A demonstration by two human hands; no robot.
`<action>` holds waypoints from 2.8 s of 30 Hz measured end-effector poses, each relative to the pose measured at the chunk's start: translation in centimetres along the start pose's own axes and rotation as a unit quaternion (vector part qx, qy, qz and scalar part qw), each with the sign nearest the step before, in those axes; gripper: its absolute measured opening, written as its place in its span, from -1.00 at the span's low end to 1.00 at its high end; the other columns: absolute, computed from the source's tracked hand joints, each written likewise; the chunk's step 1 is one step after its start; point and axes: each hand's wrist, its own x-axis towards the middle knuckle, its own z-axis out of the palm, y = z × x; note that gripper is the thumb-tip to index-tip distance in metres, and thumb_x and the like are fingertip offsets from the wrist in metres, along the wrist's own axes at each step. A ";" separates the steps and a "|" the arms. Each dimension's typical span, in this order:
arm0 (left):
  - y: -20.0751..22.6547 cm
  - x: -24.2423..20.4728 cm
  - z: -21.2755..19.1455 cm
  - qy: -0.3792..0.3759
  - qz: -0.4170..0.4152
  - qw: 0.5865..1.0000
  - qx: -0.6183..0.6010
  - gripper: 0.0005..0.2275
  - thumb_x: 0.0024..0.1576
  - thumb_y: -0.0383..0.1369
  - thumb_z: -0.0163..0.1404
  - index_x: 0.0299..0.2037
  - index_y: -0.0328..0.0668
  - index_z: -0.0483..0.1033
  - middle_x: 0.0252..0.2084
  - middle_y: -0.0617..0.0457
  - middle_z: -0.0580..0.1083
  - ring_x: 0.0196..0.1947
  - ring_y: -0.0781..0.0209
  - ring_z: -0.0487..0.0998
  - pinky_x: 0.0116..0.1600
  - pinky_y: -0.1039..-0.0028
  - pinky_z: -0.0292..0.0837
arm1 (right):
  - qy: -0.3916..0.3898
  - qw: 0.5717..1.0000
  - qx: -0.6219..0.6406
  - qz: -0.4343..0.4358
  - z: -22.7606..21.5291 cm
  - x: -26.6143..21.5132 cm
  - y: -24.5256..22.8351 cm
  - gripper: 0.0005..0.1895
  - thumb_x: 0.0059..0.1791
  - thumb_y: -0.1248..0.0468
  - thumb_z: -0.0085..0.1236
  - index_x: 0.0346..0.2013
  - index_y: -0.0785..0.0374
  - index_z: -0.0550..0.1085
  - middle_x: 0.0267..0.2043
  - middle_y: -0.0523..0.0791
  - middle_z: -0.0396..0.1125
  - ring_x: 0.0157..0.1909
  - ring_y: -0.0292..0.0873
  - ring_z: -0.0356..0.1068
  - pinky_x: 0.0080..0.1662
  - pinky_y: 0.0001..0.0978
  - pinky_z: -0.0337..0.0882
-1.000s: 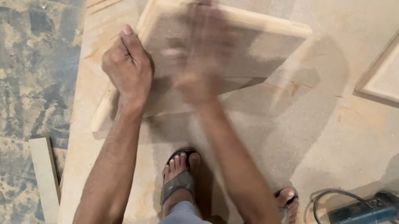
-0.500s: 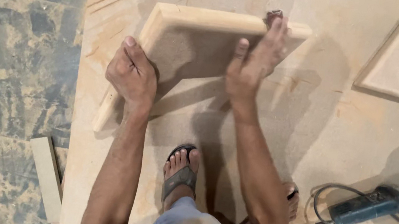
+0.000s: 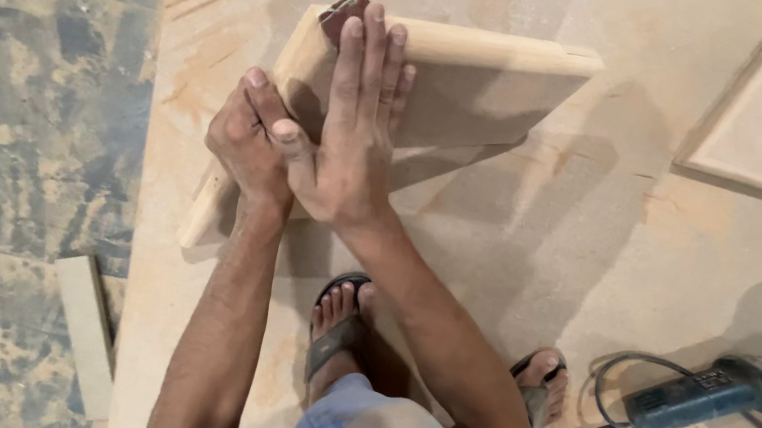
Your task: The person sands the edges and surfaces of an L-shaped wooden component and a flat wooden panel using a piece of sandpaper held in their hand.
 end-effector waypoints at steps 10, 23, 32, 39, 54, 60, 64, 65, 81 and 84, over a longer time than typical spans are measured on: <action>-0.3 0.6 -0.1 0.004 0.010 1.000 0.011 -0.64 0.43 -0.36 -0.17 -0.43 -0.38 0.44 -0.56 -0.25 0.37 -0.57 -0.21 0.42 -0.40 0.09 0.24 | 0.040 0.999 0.023 -0.007 1.0 -0.5 0.6 -0.28 0.30 -0.11 -0.54 0.63 0.14 -0.39 0.68 -0.18 -0.64 0.67 -0.23 -0.73 0.58 -0.18 -0.63; 0.2 -2.0 -1.3 0.002 0.073 0.997 -0.026 -0.65 0.45 -0.19 -0.18 -0.23 -0.28 0.52 -0.38 -0.18 0.47 -0.41 -0.18 0.51 -0.29 0.14 0.38 | 0.021 0.993 -0.119 0.011 -8.2 0.1 13.0 -0.20 0.27 -0.19 -0.32 0.56 0.36 -0.10 0.63 0.10 -0.13 0.70 0.17 -0.24 0.59 0.10 -0.28; 0.9 -3.6 -2.3 -0.015 0.126 0.992 -0.019 -0.49 0.36 0.04 -0.10 -0.15 -0.41 0.52 -0.30 -0.16 0.52 -0.36 -0.07 0.57 -0.29 0.24 0.44 | 0.085 0.994 -0.067 0.029 -8.4 -1.1 11.2 -0.23 0.27 -0.18 -0.36 0.55 0.35 -0.02 0.61 0.12 -0.09 0.62 0.16 -0.14 0.56 0.06 -0.08; 2.2 -2.6 -3.4 -0.084 0.065 0.994 -0.041 -0.48 0.13 0.08 0.04 -0.26 -0.39 0.58 -0.52 -0.12 0.48 -0.55 -0.01 0.55 -0.43 0.28 0.42 | 0.111 0.993 -0.023 0.030 -8.3 -1.6 10.9 -0.15 0.27 -0.22 -0.32 0.57 0.44 -0.08 0.57 0.20 -0.08 0.59 0.20 -0.09 0.52 0.02 0.07; 0.0 0.7 -0.9 -0.104 -0.004 0.994 -0.038 -0.44 0.42 -0.10 -0.31 -0.53 -0.38 0.44 -0.60 -0.28 0.39 -0.56 -0.30 0.46 -0.38 0.02 0.32 | -0.016 0.996 0.017 -0.083 -1.2 -0.6 0.3 -0.26 0.24 -0.16 -0.56 0.59 0.23 -0.08 0.66 0.00 -0.17 0.71 0.08 -0.28 0.60 0.02 -0.36; 0.0 2.1 0.2 -0.081 -0.009 0.996 -0.026 -0.44 0.42 -0.10 -0.32 -0.49 -0.37 0.52 -0.57 -0.32 0.43 -0.54 -0.34 0.48 -0.36 0.00 0.33 | 0.060 0.992 0.111 0.006 -4.6 2.0 5.3 -0.25 0.32 -0.20 -0.41 0.64 0.19 -0.17 0.66 0.00 -0.34 0.69 0.00 -0.26 0.63 -0.10 -0.06; -0.4 2.2 0.9 -0.096 -0.026 0.995 -0.009 -0.44 0.41 -0.11 -0.30 -0.51 -0.38 0.52 -0.58 -0.34 0.43 -0.54 -0.36 0.48 -0.35 0.01 0.36 | -0.020 0.996 -0.021 -0.087 -0.1 1.2 0.5 -0.28 0.25 -0.15 -0.49 0.60 0.17 -0.10 0.67 -0.03 -0.21 0.71 0.03 -0.33 0.62 -0.01 -0.31; -0.5 2.5 1.0 -0.097 -0.020 0.995 -0.014 -0.45 0.41 -0.12 -0.30 -0.50 -0.38 0.53 -0.57 -0.34 0.44 -0.53 -0.35 0.48 -0.35 0.00 0.36 | -0.037 0.993 -0.029 -0.112 0.6 1.2 0.0 -0.28 0.24 -0.15 -0.54 0.60 0.18 -0.12 0.67 -0.02 -0.22 0.72 0.04 -0.35 0.61 0.01 -0.33; 0.2 2.8 2.1 -0.101 -0.062 0.993 -0.004 -0.44 0.38 -0.08 -0.30 -0.46 -0.36 0.58 -0.55 -0.35 0.48 -0.48 -0.40 0.54 -0.30 -0.06 0.41 | -0.022 0.996 -0.073 -0.049 -4.5 2.1 6.9 -0.22 0.24 -0.24 -0.57 0.62 0.16 -0.15 0.71 -0.10 -0.33 0.69 -0.06 -0.41 0.63 -0.08 -0.39; 0.3 2.6 2.7 -0.097 -0.039 0.994 0.000 -0.45 0.39 -0.09 -0.29 -0.46 -0.36 0.59 -0.55 -0.37 0.46 -0.50 -0.41 0.52 -0.30 -0.06 0.41 | -0.038 0.995 -0.053 -0.074 -2.0 0.9 4.3 -0.20 0.24 -0.23 -0.55 0.61 0.21 -0.16 0.70 -0.05 -0.36 0.69 -0.02 -0.44 0.62 -0.03 -0.43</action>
